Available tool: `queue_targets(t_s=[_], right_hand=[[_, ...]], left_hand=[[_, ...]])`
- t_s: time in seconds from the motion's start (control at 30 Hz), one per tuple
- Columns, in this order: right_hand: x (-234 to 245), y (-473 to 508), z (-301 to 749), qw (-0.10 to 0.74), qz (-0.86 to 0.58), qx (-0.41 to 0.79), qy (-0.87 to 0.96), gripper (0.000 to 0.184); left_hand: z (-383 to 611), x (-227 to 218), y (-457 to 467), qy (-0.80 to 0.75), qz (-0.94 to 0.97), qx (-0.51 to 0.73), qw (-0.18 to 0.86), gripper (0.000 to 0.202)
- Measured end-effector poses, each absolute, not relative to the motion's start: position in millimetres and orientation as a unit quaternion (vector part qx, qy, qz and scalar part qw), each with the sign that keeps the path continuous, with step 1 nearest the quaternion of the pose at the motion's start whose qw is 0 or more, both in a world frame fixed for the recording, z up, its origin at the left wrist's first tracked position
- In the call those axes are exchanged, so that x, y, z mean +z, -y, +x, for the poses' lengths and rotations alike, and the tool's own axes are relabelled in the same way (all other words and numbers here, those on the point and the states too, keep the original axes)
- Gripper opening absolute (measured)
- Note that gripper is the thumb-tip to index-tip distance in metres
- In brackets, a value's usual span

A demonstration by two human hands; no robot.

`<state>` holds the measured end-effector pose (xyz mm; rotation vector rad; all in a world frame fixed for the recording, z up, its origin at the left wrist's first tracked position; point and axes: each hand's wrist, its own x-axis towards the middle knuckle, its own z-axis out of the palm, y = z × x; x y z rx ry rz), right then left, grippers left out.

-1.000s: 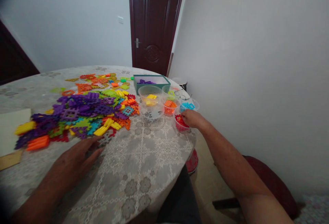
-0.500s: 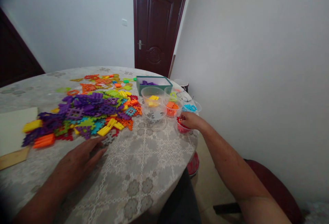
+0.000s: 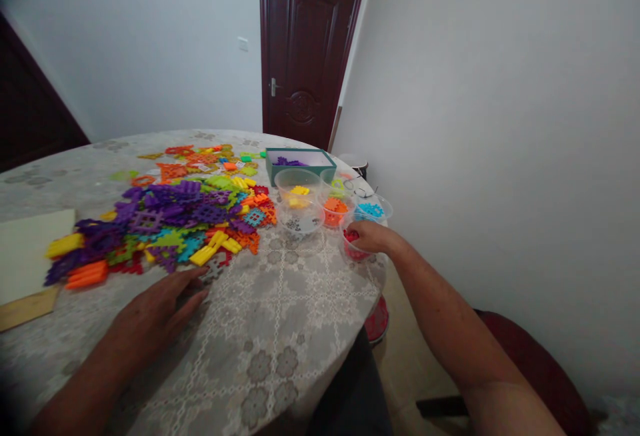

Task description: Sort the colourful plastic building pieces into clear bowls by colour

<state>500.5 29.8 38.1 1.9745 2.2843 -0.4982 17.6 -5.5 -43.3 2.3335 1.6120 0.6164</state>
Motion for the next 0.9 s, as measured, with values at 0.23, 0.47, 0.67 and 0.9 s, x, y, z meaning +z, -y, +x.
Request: queue_targets(t_s=[0.23, 0.47, 0.67, 0.9], right_hand=[[40.2, -29.8, 507.6, 0.014, 0.652, -0.168, -0.739, 0.018], [41.0, -31.9, 517.6, -0.009, 0.675, -0.140, -0.724, 0.030], [45.1, -36.9, 518.9, 0.054, 0.705, -0.083, -0.703, 0.044], [71.2, -31.8, 532.2, 0.055, 0.697, -0.044, -0.714, 0.050]], left_hand=[[15.0, -48.4, 4.3, -0.548, 0.802, 0.207, 0.115, 0.053], [13.1, -52.8, 3.4, -0.546, 0.804, 0.216, 0.096, 0.051], [12.6, -51.1, 1.4, -0.541, 0.808, 0.206, 0.106, 0.053], [14.3, -50.0, 1.6, -0.546, 0.806, 0.202, 0.110, 0.053]])
